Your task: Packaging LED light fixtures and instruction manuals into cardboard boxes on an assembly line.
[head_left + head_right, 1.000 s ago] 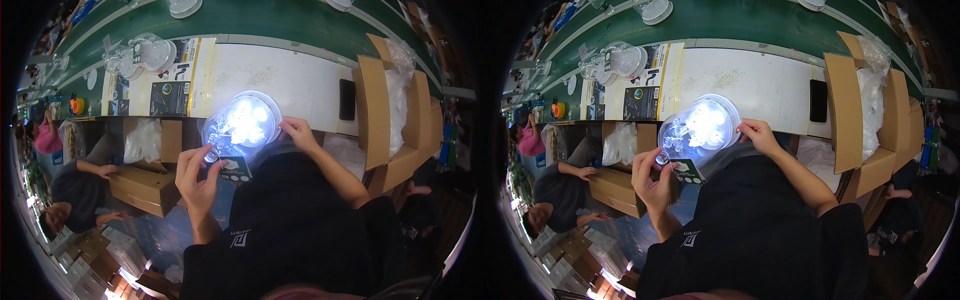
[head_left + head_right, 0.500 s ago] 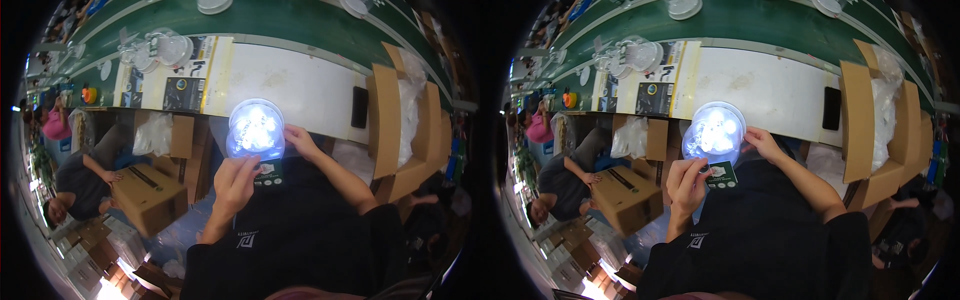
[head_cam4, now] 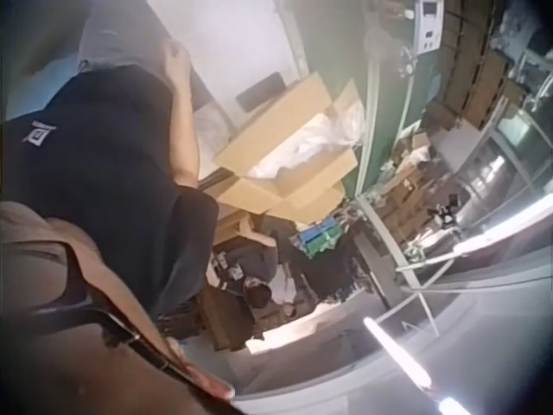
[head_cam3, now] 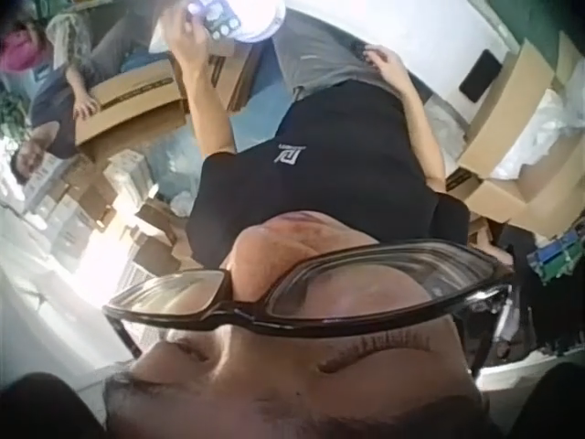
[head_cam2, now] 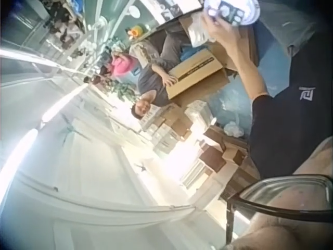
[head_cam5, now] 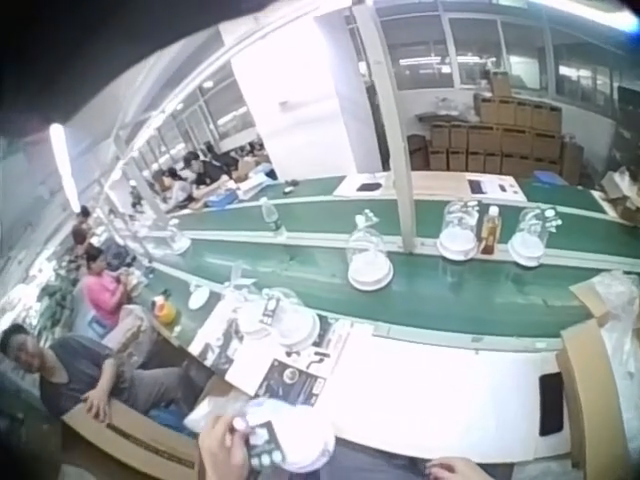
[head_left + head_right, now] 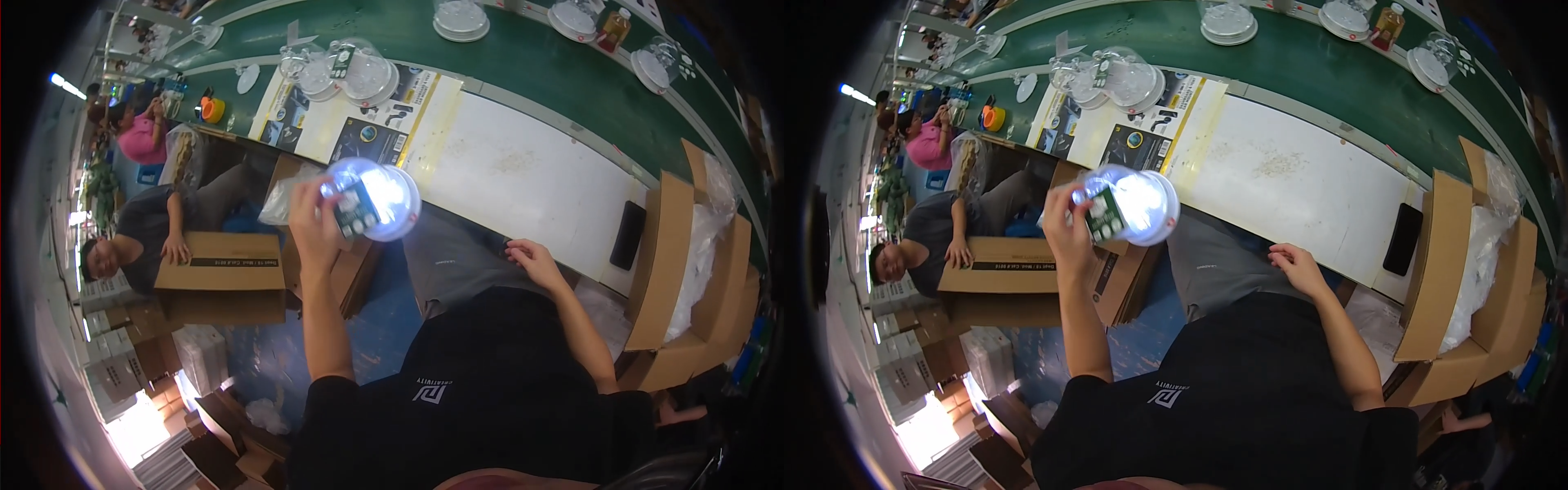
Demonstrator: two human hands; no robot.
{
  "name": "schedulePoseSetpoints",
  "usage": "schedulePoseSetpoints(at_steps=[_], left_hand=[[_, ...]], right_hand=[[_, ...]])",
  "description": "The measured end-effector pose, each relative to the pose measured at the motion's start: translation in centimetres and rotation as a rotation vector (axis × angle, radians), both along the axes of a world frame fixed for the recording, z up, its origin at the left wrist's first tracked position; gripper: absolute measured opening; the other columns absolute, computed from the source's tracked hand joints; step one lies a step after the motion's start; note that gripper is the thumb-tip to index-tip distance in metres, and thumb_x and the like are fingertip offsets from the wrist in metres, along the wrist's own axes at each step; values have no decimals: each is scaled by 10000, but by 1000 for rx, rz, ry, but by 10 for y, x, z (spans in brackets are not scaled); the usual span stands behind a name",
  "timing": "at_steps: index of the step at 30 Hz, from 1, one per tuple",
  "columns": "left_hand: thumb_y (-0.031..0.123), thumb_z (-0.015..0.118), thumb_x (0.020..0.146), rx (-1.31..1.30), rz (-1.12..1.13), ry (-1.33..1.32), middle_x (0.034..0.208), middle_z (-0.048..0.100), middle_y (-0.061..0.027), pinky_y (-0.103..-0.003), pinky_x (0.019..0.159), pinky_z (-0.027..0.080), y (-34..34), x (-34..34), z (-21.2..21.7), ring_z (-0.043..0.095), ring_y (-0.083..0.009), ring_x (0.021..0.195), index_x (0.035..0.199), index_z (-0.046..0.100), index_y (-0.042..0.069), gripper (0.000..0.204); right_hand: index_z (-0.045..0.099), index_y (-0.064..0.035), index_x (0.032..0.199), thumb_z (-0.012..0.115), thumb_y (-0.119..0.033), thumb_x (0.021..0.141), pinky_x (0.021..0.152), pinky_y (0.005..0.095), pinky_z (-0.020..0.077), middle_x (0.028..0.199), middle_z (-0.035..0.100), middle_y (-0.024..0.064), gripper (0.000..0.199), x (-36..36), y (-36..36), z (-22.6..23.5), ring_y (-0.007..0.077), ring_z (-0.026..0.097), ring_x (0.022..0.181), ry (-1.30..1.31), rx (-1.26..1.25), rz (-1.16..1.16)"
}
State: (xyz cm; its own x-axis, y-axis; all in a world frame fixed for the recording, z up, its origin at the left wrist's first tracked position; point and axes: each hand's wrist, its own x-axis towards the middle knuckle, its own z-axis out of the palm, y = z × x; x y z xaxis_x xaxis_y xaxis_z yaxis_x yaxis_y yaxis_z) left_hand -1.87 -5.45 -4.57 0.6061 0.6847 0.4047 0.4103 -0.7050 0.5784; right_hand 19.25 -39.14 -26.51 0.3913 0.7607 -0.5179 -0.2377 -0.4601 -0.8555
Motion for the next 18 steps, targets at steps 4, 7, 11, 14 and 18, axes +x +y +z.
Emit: schedulePoseSetpoints(at_steps=[4, 7, 11, 14, 18], left_hand=[[-54, 644, 845, 141, 29, 35, 975, 592, -154, -392, 753, 486, 88, -6, -30, 609, -346, 884, 1083, 641, 21, 249], [-8, 660, 859, 253, 51, 131, 1004, 606, -158, -416, 792, 493, 130, 4, -39, 617, -372, 942, 1063, 640, 31, 208], [30, 689, 837, 318, 81, 209, 1004, 635, -147, -435, 827, 498, 195, 5, -54, 619, -368, 967, 1060, 670, 66, 227], [11, 687, 818, 400, 84, 299, 988, 648, -132, -428, 826, 504, 228, 12, -60, 620, -355, 972, 1052, 683, 81, 244], [-78, 637, 784, 318, 89, 258, 988, 649, -132, -417, 841, 510, 262, 11, -75, 624, -336, 972, 1050, 685, 65, 307]], right_hand=[[666, 25, 1157, 621, -170, 982, 817, 294, 538, 974, 739, 119, 266, 10, -7, 3, 167, 698, 883, -215, 11, 1], [659, 26, 1169, 620, -173, 986, 801, 287, 532, 988, 738, 113, 273, 15, -28, -9, 160, 693, 893, -226, -11, -57], [654, 24, 1181, 614, -162, 990, 772, 276, 524, 1010, 737, 105, 269, 16, -56, -10, 149, 683, 891, -153, -28, -140], [652, 22, 1185, 605, -145, 993, 748, 265, 514, 1033, 733, 99, 258, 12, -79, -16, 139, 673, 881, -139, -60, -210], [657, 21, 1176, 602, -130, 991, 734, 268, 519, 1035, 731, 100, 245, 10, -88, -20, 136, 671, 861, -142, -115, -224]])
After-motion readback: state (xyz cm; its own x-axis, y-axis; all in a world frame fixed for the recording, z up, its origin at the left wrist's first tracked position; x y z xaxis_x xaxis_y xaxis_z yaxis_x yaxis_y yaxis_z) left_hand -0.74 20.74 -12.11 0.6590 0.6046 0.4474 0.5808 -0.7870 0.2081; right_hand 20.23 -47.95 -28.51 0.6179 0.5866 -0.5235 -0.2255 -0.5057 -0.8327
